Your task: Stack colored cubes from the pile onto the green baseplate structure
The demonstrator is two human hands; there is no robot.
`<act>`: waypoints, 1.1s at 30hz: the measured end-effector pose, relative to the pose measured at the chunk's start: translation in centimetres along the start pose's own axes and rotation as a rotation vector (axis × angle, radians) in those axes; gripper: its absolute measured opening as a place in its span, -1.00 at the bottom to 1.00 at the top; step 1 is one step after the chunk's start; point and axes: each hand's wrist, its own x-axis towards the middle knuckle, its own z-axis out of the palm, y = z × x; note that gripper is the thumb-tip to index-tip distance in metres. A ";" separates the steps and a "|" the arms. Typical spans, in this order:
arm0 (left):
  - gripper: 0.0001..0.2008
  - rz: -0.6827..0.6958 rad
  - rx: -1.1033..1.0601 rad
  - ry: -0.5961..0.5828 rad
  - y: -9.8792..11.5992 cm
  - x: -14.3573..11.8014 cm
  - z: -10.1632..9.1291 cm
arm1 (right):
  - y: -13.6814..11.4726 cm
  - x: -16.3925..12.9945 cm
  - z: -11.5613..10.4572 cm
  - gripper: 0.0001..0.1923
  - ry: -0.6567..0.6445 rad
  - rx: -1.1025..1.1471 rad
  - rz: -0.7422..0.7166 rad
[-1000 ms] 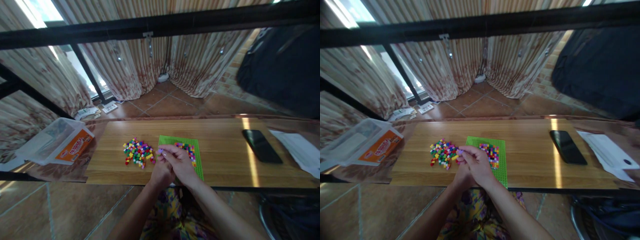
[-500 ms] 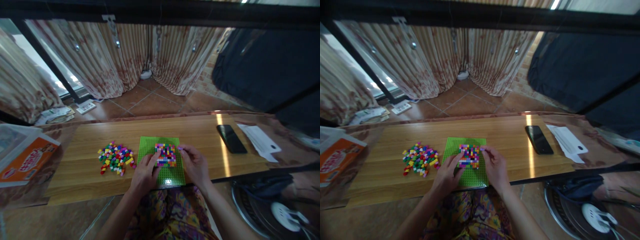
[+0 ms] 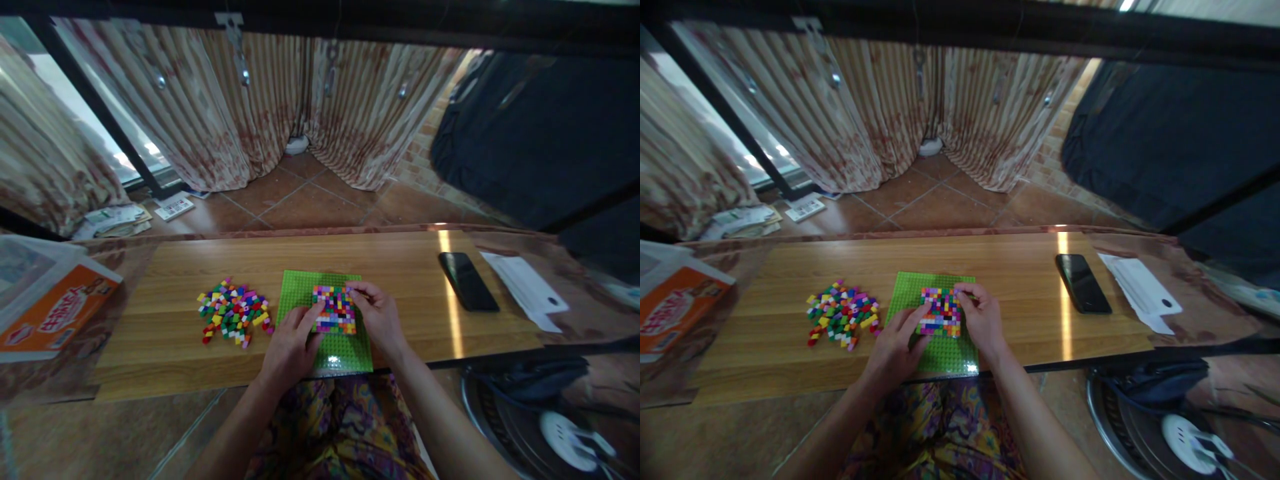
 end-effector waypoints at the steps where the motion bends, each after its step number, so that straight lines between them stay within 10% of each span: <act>1: -0.39 -0.002 0.000 -0.001 0.0 0.0 0.0 | -0.2 0.0 0.0 -0.73 -0.002 0.006 0.017; 33: -0.44 -0.015 -0.038 -0.026 -0.1 -0.1 0.2 | 0.1 -0.2 0.2 -0.68 -0.003 0.144 0.015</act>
